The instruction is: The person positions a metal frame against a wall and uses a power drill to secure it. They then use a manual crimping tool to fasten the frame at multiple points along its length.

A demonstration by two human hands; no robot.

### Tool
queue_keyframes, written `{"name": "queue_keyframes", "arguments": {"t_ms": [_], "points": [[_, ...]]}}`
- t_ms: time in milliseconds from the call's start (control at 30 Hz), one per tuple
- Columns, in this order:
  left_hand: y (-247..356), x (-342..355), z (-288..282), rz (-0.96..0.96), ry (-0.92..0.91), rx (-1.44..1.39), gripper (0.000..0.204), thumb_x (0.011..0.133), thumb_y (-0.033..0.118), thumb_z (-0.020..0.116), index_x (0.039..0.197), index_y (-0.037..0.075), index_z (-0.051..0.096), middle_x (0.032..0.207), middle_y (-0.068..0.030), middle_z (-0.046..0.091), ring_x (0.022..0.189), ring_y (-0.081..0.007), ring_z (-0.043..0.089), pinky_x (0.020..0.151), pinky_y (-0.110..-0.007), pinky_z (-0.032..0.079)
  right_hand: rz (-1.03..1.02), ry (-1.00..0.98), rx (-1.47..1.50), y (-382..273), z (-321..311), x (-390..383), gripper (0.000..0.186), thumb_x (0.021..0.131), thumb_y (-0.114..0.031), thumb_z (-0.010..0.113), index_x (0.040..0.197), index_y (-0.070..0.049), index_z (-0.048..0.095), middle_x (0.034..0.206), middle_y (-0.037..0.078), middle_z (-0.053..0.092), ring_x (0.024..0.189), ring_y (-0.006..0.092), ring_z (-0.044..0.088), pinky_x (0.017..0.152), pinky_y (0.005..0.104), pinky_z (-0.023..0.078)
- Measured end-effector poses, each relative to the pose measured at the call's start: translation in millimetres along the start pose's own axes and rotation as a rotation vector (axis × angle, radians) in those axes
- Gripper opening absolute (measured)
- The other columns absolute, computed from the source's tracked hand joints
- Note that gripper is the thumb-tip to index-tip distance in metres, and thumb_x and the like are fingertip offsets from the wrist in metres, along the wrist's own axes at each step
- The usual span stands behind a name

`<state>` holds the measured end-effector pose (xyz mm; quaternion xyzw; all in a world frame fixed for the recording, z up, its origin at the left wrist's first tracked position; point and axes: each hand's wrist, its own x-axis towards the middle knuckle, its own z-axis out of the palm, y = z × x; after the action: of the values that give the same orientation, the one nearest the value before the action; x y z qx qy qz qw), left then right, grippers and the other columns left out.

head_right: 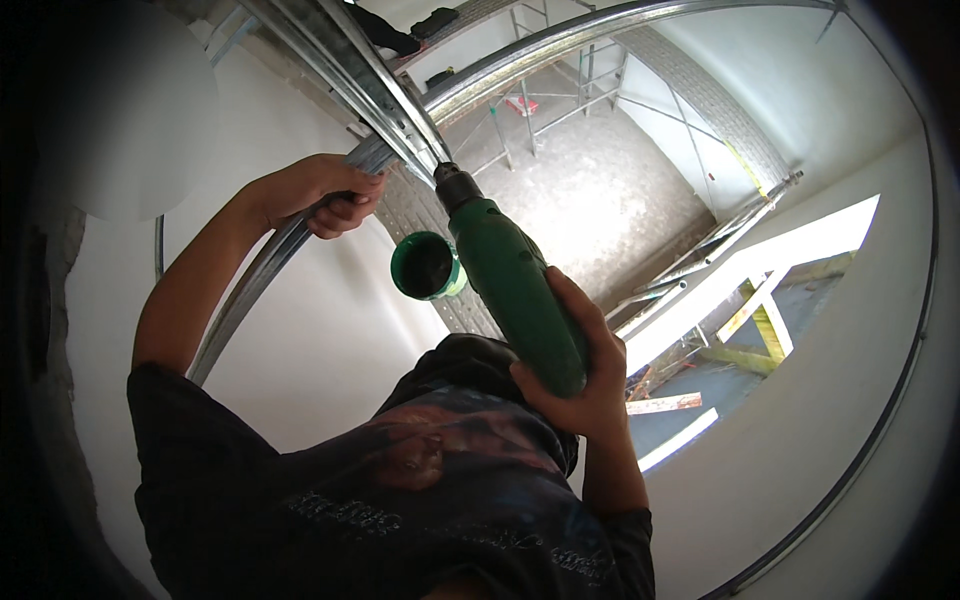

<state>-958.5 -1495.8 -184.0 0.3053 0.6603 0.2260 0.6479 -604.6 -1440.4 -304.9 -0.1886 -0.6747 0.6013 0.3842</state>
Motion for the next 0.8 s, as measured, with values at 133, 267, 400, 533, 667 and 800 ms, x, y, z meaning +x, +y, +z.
{"name": "queue_keyframes", "arguments": {"t_ms": [133, 267, 400, 533, 667, 800], "points": [[5, -2, 4, -0.001, 0.018, 0.042, 0.037, 0.102, 0.035, 0.055, 0.074, 0.013, 0.045, 0.057, 0.0059, 0.032, 0.045, -0.0039, 0.030, 0.039, -0.021, 0.025, -0.010, 0.025, 0.070, 6, 4, 0, 0.081, 0.072, -0.007, 0.077, 0.146, 0.002, 0.046, 0.124, 0.019, 0.067, 0.113, 0.0233, 0.067, 0.096, 0.0348, 0.052], [4, -1, 7, -0.015, 0.069, 0.014, 0.041, 0.102, 0.030, 0.052, 0.066, 0.018, 0.037, 0.057, 0.0078, 0.029, 0.045, -0.0032, 0.026, 0.039, -0.022, 0.020, -0.049, -0.007, -0.056, 8, 7, 2, 0.081, 0.071, -0.008, 0.078, 0.145, 0.002, 0.047, 0.120, 0.019, 0.069, 0.107, 0.0234, 0.069, 0.092, 0.0344, 0.054], [3, 2, 3, -0.009, 0.056, -0.003, 0.040, 0.101, 0.027, 0.051, 0.065, 0.019, 0.034, 0.057, 0.0081, 0.029, 0.045, -0.0024, 0.025, 0.038, -0.022, 0.019, -0.152, 0.004, -0.178, 18, 12, 5, 0.080, 0.070, -0.010, 0.079, 0.143, 0.002, 0.050, 0.117, 0.020, 0.069, 0.102, 0.0269, 0.072, 0.088, 0.0354, 0.057], [1, 2, -5, -0.034, 0.020, -0.071, 0.019, 0.098, 0.024, 0.052, 0.082, 0.017, 0.043, 0.058, 0.0076, 0.032, 0.045, -0.0024, 0.027, 0.037, -0.020, 0.022, -0.251, -0.010, -0.270, 28, 16, 10, 0.083, 0.067, -0.011, 0.079, 0.143, 0.002, 0.049, 0.110, 0.018, 0.071, 0.095, 0.0258, 0.073, 0.083, 0.0355, 0.058], [2, 4, -7, -0.053, 0.010, -0.091, 0.018, 0.097, 0.023, 0.052, 0.082, 0.017, 0.044, 0.058, 0.0074, 0.032, 0.045, -0.0025, 0.027, 0.037, -0.020, 0.022, -0.325, 0.004, -0.281, 31, 21, 13, 0.081, 0.067, -0.013, 0.082, 0.142, -0.003, 0.053, 0.114, 0.021, 0.069, 0.094, 0.0310, 0.074, 0.078, 0.0371, 0.060], [3, 5, -4, -0.049, -0.008, -0.102, 0.030, 0.100, 0.025, 0.052, 0.074, 0.018, 0.039, 0.058, 0.0077, 0.030, 0.046, -0.0024, 0.025, 0.037, -0.021, 0.020, -0.372, -0.026, -0.345, 41, 16, 12, 0.081, 0.067, -0.011, 0.080, 0.141, 0.003, 0.051, 0.115, 0.022, 0.068, 0.096, 0.0309, 0.073, 0.081, 0.0372, 0.058]]}}
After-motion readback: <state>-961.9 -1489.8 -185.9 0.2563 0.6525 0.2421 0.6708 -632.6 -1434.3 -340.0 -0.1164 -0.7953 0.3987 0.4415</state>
